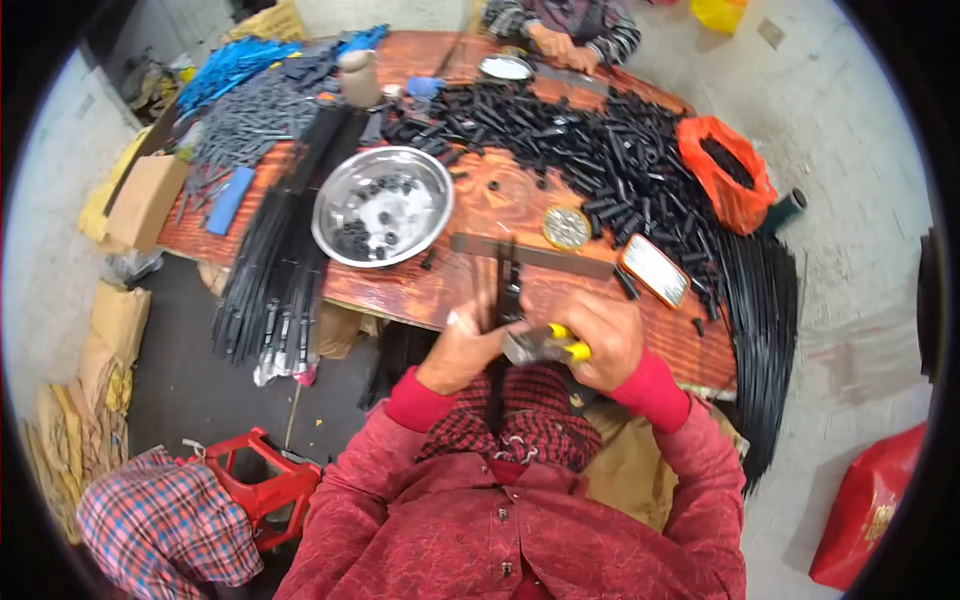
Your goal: Processing and assembling black wires and components using manual tools at a workbench.
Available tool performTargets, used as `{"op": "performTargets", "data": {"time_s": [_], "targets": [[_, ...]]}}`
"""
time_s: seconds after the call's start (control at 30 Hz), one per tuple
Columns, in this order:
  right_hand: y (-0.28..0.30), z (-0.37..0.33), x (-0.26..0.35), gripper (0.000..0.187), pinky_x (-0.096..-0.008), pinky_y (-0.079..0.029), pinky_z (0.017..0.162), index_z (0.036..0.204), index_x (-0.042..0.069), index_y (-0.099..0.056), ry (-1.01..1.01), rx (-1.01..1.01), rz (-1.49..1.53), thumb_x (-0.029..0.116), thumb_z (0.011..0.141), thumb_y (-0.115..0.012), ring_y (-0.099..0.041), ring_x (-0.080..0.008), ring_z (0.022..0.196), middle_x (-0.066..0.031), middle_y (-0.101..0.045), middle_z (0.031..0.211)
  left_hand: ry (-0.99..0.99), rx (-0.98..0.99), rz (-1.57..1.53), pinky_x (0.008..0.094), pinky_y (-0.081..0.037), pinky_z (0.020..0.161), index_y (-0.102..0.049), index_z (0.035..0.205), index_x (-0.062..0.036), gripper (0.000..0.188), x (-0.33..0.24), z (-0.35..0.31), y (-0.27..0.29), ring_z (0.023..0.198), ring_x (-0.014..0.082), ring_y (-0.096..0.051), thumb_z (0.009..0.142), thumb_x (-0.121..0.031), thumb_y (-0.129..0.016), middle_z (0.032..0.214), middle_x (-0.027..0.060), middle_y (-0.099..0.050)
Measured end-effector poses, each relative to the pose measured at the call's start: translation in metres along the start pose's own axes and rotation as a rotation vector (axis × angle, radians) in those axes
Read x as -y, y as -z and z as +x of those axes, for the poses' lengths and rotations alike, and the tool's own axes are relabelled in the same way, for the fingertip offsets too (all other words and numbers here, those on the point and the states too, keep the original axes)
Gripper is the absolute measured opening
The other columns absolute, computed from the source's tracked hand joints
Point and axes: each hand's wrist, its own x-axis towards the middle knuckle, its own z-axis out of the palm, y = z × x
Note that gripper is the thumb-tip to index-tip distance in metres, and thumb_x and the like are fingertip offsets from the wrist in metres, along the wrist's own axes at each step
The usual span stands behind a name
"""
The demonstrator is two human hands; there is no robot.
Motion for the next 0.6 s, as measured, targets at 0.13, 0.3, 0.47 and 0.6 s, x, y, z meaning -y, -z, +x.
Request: {"op": "performTargets", "data": {"time_s": [0.13, 0.3, 0.47, 0.6], "targets": [[0.004, 0.001, 0.018, 0.021, -0.0368, -0.047, 0.056, 0.083, 0.005, -0.059, 0.080, 0.023, -0.079, 0.006, 0.064, -0.067, -0.062, -0.0288, 0.066, -0.0099, -0.061, 0.077, 0.030, 0.027, -0.124, 0.0275, -0.045, 0.087, -0.057, 0.113, -0.0006, 0.034, -0.009, -0.008, -0.003, 0.098, 0.0101, -0.055, 0.082, -0.006, -0.071, 0.105, 0.0013, -0.059], [0.008, -0.004, 0.029, 0.024, -0.0358, -0.047, 0.057, 0.085, 0.006, -0.060, 0.067, 0.085, -0.240, 0.012, 0.064, -0.068, -0.062, -0.0278, 0.069, -0.0086, -0.060, 0.079, 0.095, 0.071, -0.291, 0.0247, -0.047, 0.080, -0.056, 0.116, -0.0001, 0.041, -0.015, -0.018, -0.005, 0.091, 0.0090, -0.056, 0.079, -0.002, -0.073, 0.100, 0.0010, -0.059], [0.005, -0.016, 0.028, 0.023, -0.0370, -0.045, 0.055, 0.084, 0.007, -0.059, 0.070, 0.051, -0.182, 0.013, 0.063, -0.068, -0.059, -0.0275, 0.066, -0.0079, -0.056, 0.077, 0.032, 0.033, -0.116, 0.0248, -0.048, 0.074, -0.060, 0.107, -0.0019, 0.034, -0.018, -0.023, -0.010, 0.081, 0.0087, -0.057, 0.076, -0.001, -0.073, 0.088, 0.0005, -0.060], [0.007, -0.025, 0.021, 0.022, -0.0374, -0.043, 0.053, 0.081, 0.008, -0.058, 0.078, 0.010, -0.089, 0.014, 0.064, -0.069, -0.059, -0.0263, 0.064, -0.0061, -0.055, 0.075, 0.057, 0.115, 0.022, 0.0234, -0.047, 0.074, -0.061, 0.107, -0.0023, 0.034, -0.020, -0.018, -0.009, 0.079, 0.0088, -0.059, 0.075, -0.002, -0.074, 0.086, 0.0001, -0.062]]}}
